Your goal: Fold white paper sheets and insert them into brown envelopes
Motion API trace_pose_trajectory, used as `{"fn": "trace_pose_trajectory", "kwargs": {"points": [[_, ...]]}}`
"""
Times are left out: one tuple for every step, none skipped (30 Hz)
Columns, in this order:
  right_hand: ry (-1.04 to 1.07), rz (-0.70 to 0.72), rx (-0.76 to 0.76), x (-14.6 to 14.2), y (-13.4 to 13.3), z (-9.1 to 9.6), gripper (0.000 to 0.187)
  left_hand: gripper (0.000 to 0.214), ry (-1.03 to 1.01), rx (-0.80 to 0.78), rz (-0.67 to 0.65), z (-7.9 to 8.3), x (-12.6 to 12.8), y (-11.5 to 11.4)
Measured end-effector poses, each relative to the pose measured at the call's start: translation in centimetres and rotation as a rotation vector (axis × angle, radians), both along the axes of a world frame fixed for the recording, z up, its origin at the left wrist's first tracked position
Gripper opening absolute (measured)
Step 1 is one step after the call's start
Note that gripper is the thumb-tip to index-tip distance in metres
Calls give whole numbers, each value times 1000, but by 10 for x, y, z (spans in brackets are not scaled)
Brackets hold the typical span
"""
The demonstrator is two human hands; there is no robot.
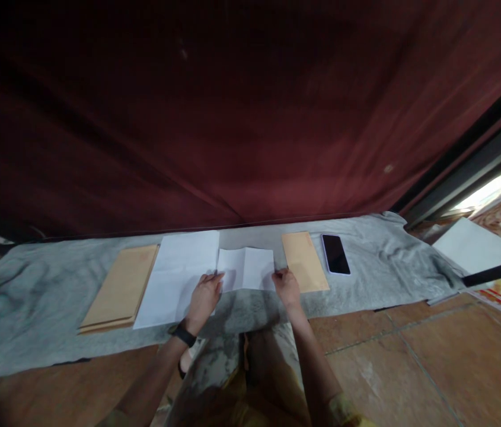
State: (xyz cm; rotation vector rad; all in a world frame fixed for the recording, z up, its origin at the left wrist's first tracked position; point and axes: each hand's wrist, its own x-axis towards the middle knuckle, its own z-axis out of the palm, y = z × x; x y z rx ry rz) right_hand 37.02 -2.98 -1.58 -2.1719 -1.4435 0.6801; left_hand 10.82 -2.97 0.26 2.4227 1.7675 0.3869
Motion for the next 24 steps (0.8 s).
{"fn": "trace_pose_trajectory", "kwargs": {"points": [[3,5,3,0,0,0,24,34,-1,2,2,0,0,0],[4,11,5,1,0,0,24,34,1,5,3,0,0,-1],[3,16,8,1,0,0,25,34,3,7,3,-1,0,-1],[3,15,10,1,0,0,26,35,6,9,4,-1,0,-1],[10,8,13,1,0,0,27,35,10,11,5,-2,0,-2],[35,-12,20,1,0,-1,27,34,14,12,9,-2,0,-2],[73,-37,29,1,0,-2,27,34,17,13,11,-2,0,-2],[120,-62,41,1,1,-3,27,34,19,14,12,-2,0,-2],[168,-82,52,1,1,-4,28,34,17,14,9,-2,0,-2],[210,-91,63,1,1,-5,29,34,12,13,8,-2,0,-2],[240,-89,71,1,1,-6,29,34,5,13,7,-2,0,-1],[259,-81,76,1,1,-8,29,34,-2,14,9,-2,0,-2],[275,-70,78,1,2,-9,29,34,-9,14,12,-3,0,-2],[293,-64,79,0,2,-9,29,34,-14,15,15,-3,-1,-2],[310,-60,79,0,3,-10,29,35,-17,16,19,-3,-1,-2],[326,-57,77,-1,4,-10,30,35,-20,16,21,-3,-1,-2],[341,-55,75,-1,5,-9,31,35,-23,15,23,-3,-1,-2],[355,-53,76,-1,6,-8,32,34,-26,14,24,-3,-1,-2],[364,-50,79,-1,7,-7,33,34,-29,13,25,-3,-2,-2],[368,-48,85,0,9,-5,33,34,-32,12,26,-4,-1,-2],[363,-46,95,1,10,-3,32,34,-37,9,27,-4,-1,-1],[350,-44,107,3,11,-1,31,33,-44,7,28,-4,0,-1],[330,-44,117,5,12,2,30,33,-52,5,32,-5,1,-1],[307,-43,125,8,13,4,29,33,-59,4,36,-5,3,-1]]}}
